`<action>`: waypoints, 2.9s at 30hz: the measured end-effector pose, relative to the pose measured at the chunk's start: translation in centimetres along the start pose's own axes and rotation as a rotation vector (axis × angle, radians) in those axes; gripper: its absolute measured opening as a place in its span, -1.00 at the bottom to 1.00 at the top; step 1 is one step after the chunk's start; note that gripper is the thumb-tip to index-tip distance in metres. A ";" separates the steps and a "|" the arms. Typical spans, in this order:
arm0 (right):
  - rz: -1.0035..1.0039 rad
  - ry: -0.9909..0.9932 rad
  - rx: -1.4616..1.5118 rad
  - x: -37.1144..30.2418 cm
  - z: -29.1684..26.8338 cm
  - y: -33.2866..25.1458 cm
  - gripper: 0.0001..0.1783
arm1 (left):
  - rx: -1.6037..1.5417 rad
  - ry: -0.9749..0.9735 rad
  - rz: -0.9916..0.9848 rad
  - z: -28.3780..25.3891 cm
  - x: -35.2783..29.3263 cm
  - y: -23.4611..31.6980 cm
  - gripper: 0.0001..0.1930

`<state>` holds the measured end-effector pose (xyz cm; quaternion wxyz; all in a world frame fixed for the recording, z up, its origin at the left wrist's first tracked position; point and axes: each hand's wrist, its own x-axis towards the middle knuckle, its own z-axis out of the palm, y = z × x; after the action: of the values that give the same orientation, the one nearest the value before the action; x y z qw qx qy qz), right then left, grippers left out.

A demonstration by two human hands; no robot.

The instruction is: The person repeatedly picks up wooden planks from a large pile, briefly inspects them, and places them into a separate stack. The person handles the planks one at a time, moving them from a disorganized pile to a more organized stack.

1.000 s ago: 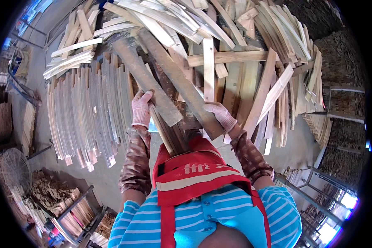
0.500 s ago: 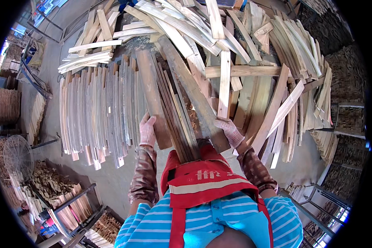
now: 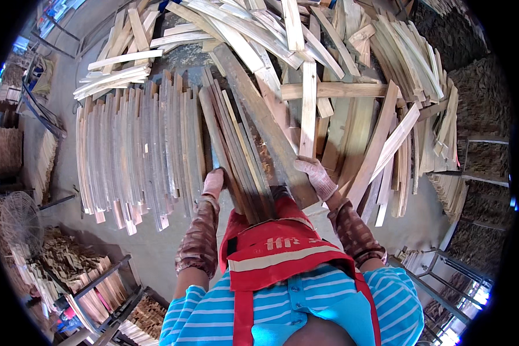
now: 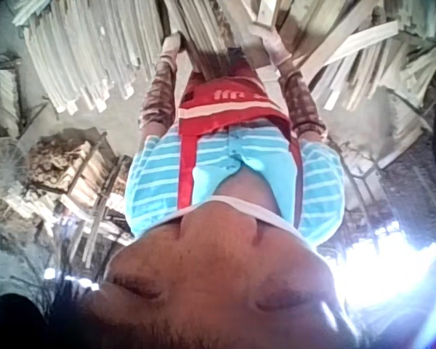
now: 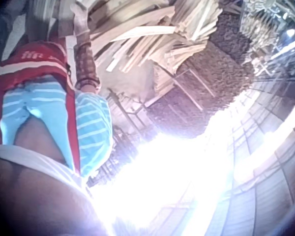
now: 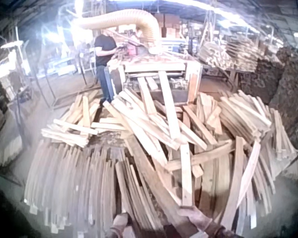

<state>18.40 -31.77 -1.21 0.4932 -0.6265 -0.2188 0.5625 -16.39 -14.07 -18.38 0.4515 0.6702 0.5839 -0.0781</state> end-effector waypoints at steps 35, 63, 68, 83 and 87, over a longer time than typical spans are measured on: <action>-0.334 0.065 -1.096 18.3 6.3 -19.5 -0.17 | -1.884 -0.395 0.187 -13.0 -13.1 18.3 -0.22; -0.093 -0.048 -0.664 -2.2 3.7 7.0 0.03 | -1.290 -0.084 -0.027 -10.4 -6.3 11.8 -0.40; 0.126 -0.277 -0.697 -2.4 4.5 8.5 0.10 | -1.278 -0.055 0.090 -7.3 -5.5 11.4 -0.33; 0.234 0.093 -0.721 -3.8 8.7 8.9 0.20 | -1.217 -0.144 0.096 -1.3 -7.9 9.9 -0.34; 0.210 -0.007 -0.603 0.3 5.9 8.1 -0.09 | -1.232 -0.152 0.133 -1.5 -6.9 8.8 -0.42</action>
<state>10.74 -32.71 -7.66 0.2237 -0.7617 -0.3116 0.5221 -11.67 -17.14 -8.64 0.7994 0.3144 0.4447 0.2537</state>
